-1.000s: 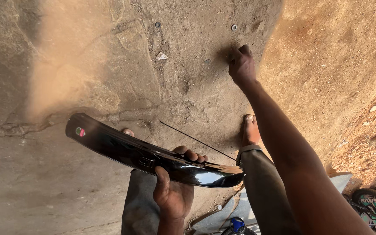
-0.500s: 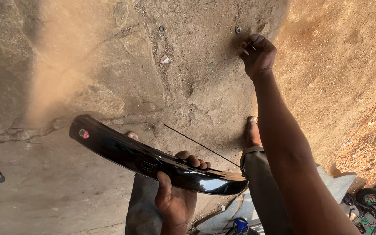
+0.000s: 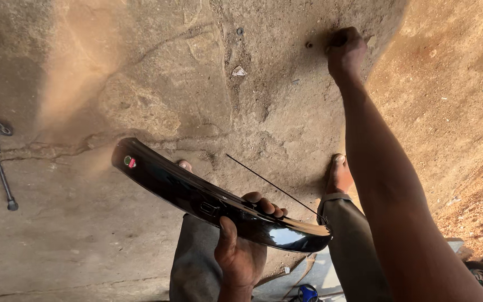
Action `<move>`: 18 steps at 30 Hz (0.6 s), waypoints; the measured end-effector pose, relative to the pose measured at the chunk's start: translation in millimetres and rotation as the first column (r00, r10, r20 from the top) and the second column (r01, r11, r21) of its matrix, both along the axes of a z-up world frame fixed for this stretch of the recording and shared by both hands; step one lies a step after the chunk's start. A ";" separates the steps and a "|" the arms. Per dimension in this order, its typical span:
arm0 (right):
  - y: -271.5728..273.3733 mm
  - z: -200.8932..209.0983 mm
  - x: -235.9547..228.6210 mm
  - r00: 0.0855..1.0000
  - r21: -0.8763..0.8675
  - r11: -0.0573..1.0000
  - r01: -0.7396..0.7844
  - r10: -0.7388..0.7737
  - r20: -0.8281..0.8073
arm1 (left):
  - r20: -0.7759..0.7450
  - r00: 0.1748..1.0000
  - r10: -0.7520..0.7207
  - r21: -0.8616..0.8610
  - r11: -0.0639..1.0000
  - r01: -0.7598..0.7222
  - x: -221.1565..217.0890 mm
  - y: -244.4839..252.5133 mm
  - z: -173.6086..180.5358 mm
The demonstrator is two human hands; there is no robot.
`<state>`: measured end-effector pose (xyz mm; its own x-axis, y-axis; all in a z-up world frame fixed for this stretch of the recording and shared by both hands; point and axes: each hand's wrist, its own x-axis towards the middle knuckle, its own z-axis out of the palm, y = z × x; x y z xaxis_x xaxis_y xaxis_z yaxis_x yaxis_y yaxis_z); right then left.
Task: The person sits on the floor and assembles a bicycle mudguard by attaching a metal bracket and cable using pliers and a screwdriver. They then pick up the mudguard and walk toward a bicycle frame to position it for installation.
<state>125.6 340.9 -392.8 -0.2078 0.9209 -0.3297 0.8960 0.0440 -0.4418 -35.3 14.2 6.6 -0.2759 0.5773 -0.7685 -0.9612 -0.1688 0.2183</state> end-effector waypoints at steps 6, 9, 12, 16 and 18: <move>-18.0 27.4 -34.4 0.964 -0.285 0.956 0.061 -0.131 -0.230 | 0.009 1.000 0.018 0.018 1.000 -0.018 1.0 4.5 2.2; -35.7 18.5 -56.9 0.984 -0.166 0.985 0.054 -0.081 -0.160 | -0.001 1.000 0.016 0.052 0.999 -0.016 -6.0 -1.2 5.1; -32.0 18.9 -57.1 0.998 -0.016 0.998 -0.058 0.058 0.019 | 0.015 0.999 0.032 0.067 0.997 -0.033 -13.1 -9.4 8.3; -31.1 41.4 -63.5 0.985 -0.046 0.988 -0.145 0.149 0.089 | 0.021 0.990 0.138 0.069 0.988 -0.139 -34.4 -29.7 17.1; -39.7 62.1 -61.5 0.998 -0.330 0.944 -0.010 0.028 0.050 | -0.003 0.985 0.174 0.097 0.980 -0.173 -40.7 -41.2 19.9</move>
